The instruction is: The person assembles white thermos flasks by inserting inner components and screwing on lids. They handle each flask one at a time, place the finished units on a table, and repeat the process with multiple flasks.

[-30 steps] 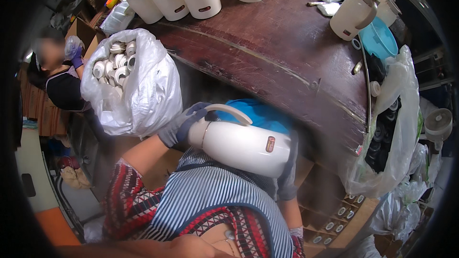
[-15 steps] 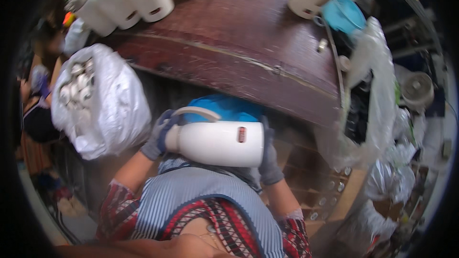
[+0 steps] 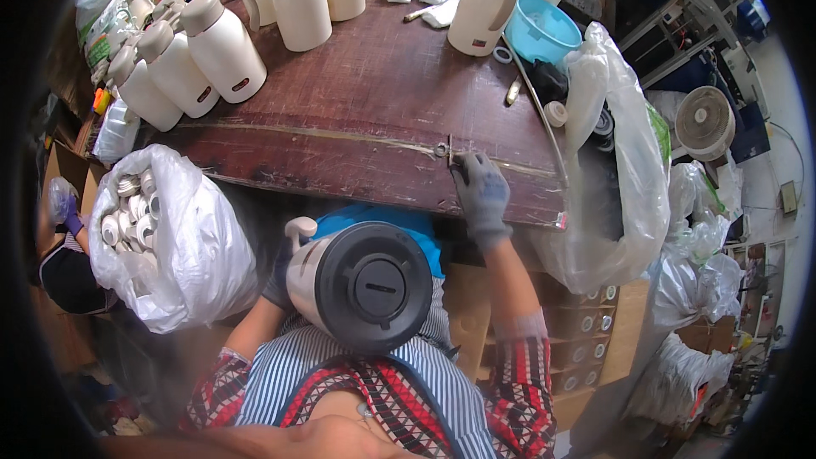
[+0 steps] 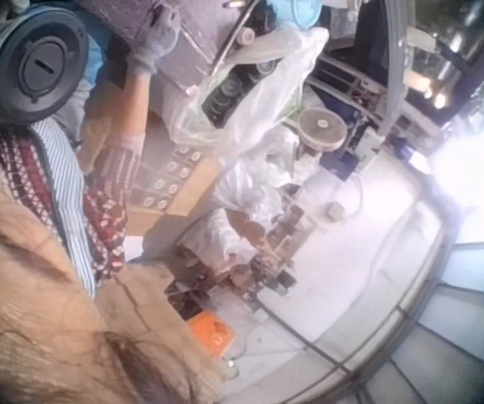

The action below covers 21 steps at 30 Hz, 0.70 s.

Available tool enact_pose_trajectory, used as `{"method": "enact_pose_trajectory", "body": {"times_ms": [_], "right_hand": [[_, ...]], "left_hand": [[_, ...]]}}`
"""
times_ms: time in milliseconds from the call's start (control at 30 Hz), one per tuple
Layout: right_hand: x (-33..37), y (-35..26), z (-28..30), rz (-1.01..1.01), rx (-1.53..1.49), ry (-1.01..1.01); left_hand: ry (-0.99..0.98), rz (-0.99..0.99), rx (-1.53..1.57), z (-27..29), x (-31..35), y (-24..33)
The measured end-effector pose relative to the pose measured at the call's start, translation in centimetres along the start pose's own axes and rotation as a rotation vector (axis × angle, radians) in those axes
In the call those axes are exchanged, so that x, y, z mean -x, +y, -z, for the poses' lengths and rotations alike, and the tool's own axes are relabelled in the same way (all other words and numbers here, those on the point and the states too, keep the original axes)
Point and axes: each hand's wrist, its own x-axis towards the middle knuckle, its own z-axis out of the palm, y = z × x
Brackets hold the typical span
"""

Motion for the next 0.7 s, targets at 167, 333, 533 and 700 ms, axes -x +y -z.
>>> {"method": "enact_pose_trajectory", "body": {"times_ms": [167, 333, 533, 700], "right_hand": [[-5.5, 2.5, -7.3, -0.296, 0.294, -0.154], [-6.5, 4.3, -8.9, -0.217, 0.039, -0.229], [-0.6, -6.9, 3.5, 0.177, -0.59, -0.101], [1.0, -13.6, 9.7, 0.636, -0.279, -0.276]], "left_hand": [[-0.012, -0.064, 0.129, -1.8, 1.7, -0.7], [0.045, -0.026, 0.227, -2.1, 1.9, -0.2], [0.112, -0.18, 0.291, -2.3, 0.3, 0.6], [-0.02, -0.311, 0.195, 0.0, -0.7, 2.0]]}}
